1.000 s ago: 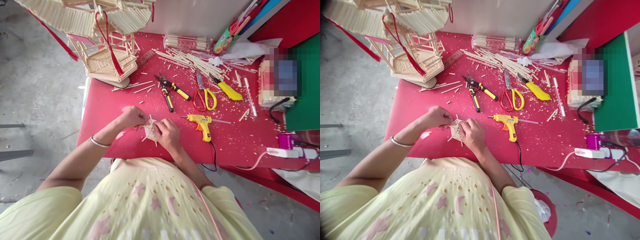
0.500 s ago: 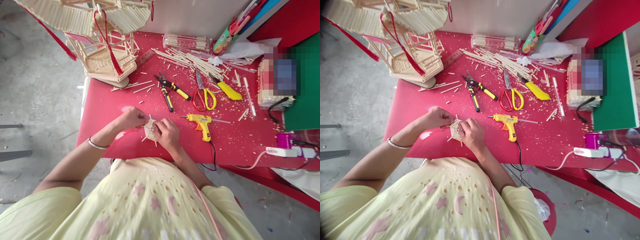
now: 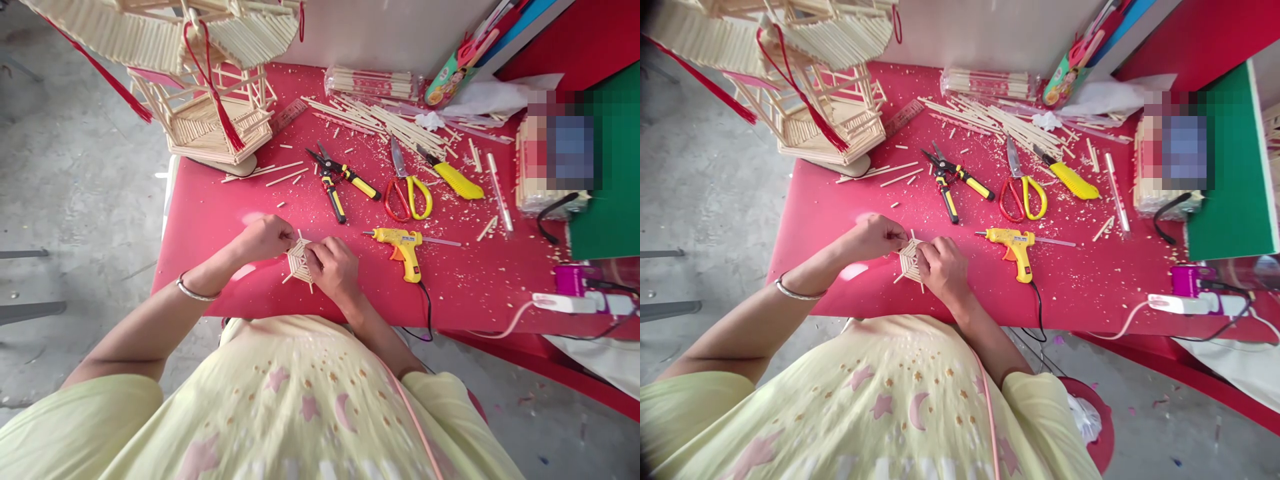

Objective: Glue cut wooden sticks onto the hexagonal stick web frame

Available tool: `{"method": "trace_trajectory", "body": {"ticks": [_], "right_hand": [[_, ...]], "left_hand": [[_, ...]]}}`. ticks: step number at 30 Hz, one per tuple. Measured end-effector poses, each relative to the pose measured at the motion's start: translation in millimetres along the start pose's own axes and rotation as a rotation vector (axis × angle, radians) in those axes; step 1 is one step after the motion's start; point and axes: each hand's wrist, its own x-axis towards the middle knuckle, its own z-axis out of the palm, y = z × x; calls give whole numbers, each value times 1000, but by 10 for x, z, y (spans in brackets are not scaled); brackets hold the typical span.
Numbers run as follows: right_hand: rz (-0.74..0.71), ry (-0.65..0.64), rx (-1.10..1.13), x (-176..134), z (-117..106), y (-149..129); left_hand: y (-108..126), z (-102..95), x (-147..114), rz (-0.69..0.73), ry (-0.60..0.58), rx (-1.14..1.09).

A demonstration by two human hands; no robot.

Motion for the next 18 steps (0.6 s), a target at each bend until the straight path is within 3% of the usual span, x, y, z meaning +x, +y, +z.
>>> {"method": "trace_trajectory", "body": {"ticks": [7,18], "right_hand": [[-12,20,-7,-2,-7,-6],[-6,2,-5,-1,7,7]], "left_hand": [[-72,40,30,-7,35,3],[-69,1,19,-49,-53,-64]]}}
